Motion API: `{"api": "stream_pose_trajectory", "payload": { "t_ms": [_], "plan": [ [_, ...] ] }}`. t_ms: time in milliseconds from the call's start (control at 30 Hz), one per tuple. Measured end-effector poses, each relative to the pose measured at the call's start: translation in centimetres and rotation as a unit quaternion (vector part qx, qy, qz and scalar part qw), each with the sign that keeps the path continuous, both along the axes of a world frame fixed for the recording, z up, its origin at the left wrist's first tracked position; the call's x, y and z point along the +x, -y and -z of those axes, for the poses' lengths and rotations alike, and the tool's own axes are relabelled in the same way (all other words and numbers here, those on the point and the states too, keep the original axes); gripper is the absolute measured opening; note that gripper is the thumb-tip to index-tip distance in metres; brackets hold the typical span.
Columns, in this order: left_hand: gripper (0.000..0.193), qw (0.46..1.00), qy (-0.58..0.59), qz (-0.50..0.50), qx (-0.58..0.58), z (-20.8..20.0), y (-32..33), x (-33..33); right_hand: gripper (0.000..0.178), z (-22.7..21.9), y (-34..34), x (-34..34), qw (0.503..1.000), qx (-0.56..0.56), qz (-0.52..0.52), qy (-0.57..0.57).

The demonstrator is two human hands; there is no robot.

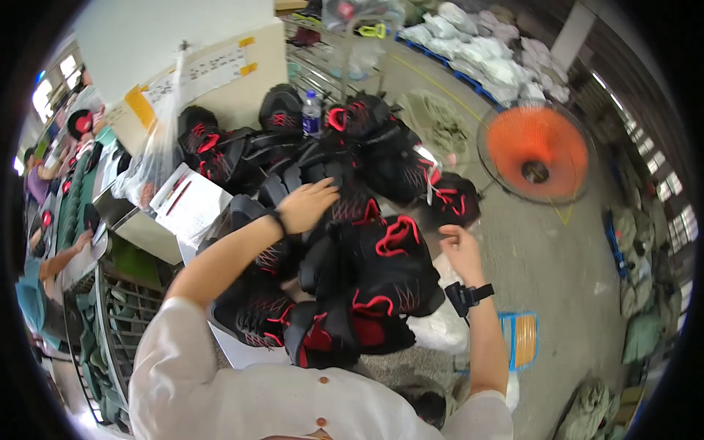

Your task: The worker is assembling black and red athletic shoes, checking components, and recording data on a clipboard.

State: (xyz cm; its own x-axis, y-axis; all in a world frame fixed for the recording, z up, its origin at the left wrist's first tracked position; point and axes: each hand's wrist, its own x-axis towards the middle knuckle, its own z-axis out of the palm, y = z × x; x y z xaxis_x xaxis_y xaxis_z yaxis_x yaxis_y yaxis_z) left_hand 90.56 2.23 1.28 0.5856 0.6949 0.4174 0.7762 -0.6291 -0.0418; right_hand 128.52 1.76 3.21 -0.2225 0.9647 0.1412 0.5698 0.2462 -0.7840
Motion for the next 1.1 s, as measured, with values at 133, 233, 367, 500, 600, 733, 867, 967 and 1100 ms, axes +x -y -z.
{"api": "stream_pose_trajectory", "payload": {
  "t_ms": [133, 233, 367, 500, 600, 733, 867, 967, 1100],
  "plan": [
    [0.018, 0.997, -0.052, 0.012, -0.056, 0.8, -8.5, 6.8, 0.027, -1.7, -1.4, -7.8, 0.967, 0.108, -0.201, 0.112],
    [0.040, 0.958, -0.175, -0.033, -0.224, 5.6, -11.5, 8.4, 0.029, -1.1, -2.9, -10.6, 0.901, 0.190, -0.295, 0.256],
    [0.051, 0.933, -0.279, -0.154, -0.169, 4.0, -10.9, 6.8, 0.037, -4.2, -5.7, -12.5, 0.834, 0.097, -0.405, 0.363],
    [0.027, 0.936, -0.312, -0.136, -0.088, -2.5, -3.7, 1.2, 0.055, -5.9, -8.0, -11.1, 0.796, -0.085, -0.476, 0.365],
    [0.017, 0.961, -0.244, -0.085, 0.103, -2.9, 3.3, -2.4, 0.067, -5.8, -9.0, -11.6, 0.816, 0.041, -0.500, 0.287],
    [0.015, 0.961, -0.267, -0.033, 0.067, -6.3, 8.5, -2.8, 0.081, -4.4, -8.1, -19.6, 0.830, 0.078, -0.520, 0.187],
    [0.016, 0.972, -0.194, -0.131, 0.006, -7.0, 13.1, -6.9, 0.033, -1.3, -7.9, -20.6, 0.731, 0.154, -0.529, 0.402],
    [0.029, 0.953, -0.116, -0.278, -0.033, -6.2, 19.6, -12.4, 0.008, -3.9, -4.6, -16.2, 0.735, 0.221, -0.563, 0.307],
    [0.033, 0.944, -0.077, -0.321, 0.003, -3.4, 22.5, -13.4, 0.007, -5.3, 1.5, -12.1, 0.720, 0.321, -0.553, 0.270]
  ]
}}
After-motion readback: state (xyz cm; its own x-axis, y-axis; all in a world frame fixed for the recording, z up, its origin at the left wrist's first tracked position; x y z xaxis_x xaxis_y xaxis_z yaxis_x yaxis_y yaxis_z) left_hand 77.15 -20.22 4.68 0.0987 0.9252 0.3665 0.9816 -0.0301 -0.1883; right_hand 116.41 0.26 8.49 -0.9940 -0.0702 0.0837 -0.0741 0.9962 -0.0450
